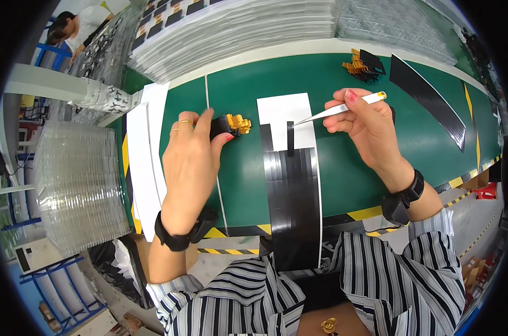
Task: The person uses tweezers to peel small strips of tape from a sheet and presses them onto electronic components by hand. They then place each finished piece onto a stack and repeat the process.
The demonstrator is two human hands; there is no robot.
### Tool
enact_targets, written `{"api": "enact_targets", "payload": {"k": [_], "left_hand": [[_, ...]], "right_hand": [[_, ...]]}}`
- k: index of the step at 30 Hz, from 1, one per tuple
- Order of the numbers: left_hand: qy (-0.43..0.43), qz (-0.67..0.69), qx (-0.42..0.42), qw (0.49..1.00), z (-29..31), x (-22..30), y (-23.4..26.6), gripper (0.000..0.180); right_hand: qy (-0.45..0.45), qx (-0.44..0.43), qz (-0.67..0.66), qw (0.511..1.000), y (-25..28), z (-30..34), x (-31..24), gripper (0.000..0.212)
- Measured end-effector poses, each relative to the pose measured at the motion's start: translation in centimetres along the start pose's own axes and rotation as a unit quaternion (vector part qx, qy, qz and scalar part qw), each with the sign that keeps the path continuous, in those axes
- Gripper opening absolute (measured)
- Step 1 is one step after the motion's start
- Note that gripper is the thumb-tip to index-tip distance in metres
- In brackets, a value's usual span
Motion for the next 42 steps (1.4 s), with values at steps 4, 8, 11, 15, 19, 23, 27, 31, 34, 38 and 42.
{"api": "enact_targets", "payload": {"k": [4, 8, 11, 15, 19, 23, 27, 31, 34, 38, 42], "left_hand": [[0.005, 0.009, 0.015, 1.000, -0.4, -0.2, 0.5, 0.022], [0.066, 0.098, 0.015, 0.993, -0.2, -0.5, 0.9, 0.019], [0.117, 0.166, 0.006, 0.979, 0.1, -0.5, 1.4, 0.017], [0.145, 0.255, -0.051, 0.955, 1.2, 0.4, 2.5, 0.014], [0.100, 0.308, -0.178, 0.929, 2.5, 2.1, 1.1, 0.013], [0.092, 0.344, -0.204, 0.912, 2.3, 2.6, 0.8, 0.012], [0.198, 0.515, -0.150, 0.821, -0.2, 3.0, 1.4, 0.012], [0.244, 0.627, -0.143, 0.726, -3.1, 4.2, -0.2, 0.016], [0.238, 0.660, -0.148, 0.697, -4.0, 4.6, -1.6, 0.020], [0.261, 0.683, -0.140, 0.668, -4.1, 4.5, -2.7, 0.022], [0.264, 0.691, -0.137, 0.658, -3.4, 3.9, -3.7, 0.020]], "right_hand": [[-0.003, 0.007, 0.008, 1.000, 0.1, 0.3, -0.5, 0.022], [0.006, 0.010, 0.004, 1.000, 0.2, 0.3, -0.8, 0.023], [0.018, 0.015, 0.009, 1.000, 0.3, 0.3, -0.8, 0.023], [0.017, 0.016, 0.007, 1.000, 0.4, 0.6, -0.7, 0.024], [0.014, 0.007, 0.026, 1.000, 0.4, 0.5, -0.6, 0.022], [0.019, 0.002, 0.031, 0.999, -0.1, 0.5, -0.8, 0.022], [0.136, -0.045, 0.017, 0.990, -0.2, 1.2, -2.6, 0.022], [0.185, -0.065, 0.051, 0.979, -0.4, 1.3, -3.1, 0.019], [0.197, -0.074, 0.084, 0.974, -0.4, 1.4, -3.3, 0.018], [0.214, -0.082, 0.117, 0.966, 0.1, 0.6, -3.4, 0.017], [0.213, -0.074, 0.118, 0.967, 0.4, -0.2, -2.3, 0.017]]}}
Point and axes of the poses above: each hand's wrist, its own z-axis away from the middle knuckle, its own y-axis out of the back of the hand, x = y × z, the point moved 2 cm from there along -z, towards the middle knuckle, and after that the axes turned 3 degrees about x, right-handed, at the moved point
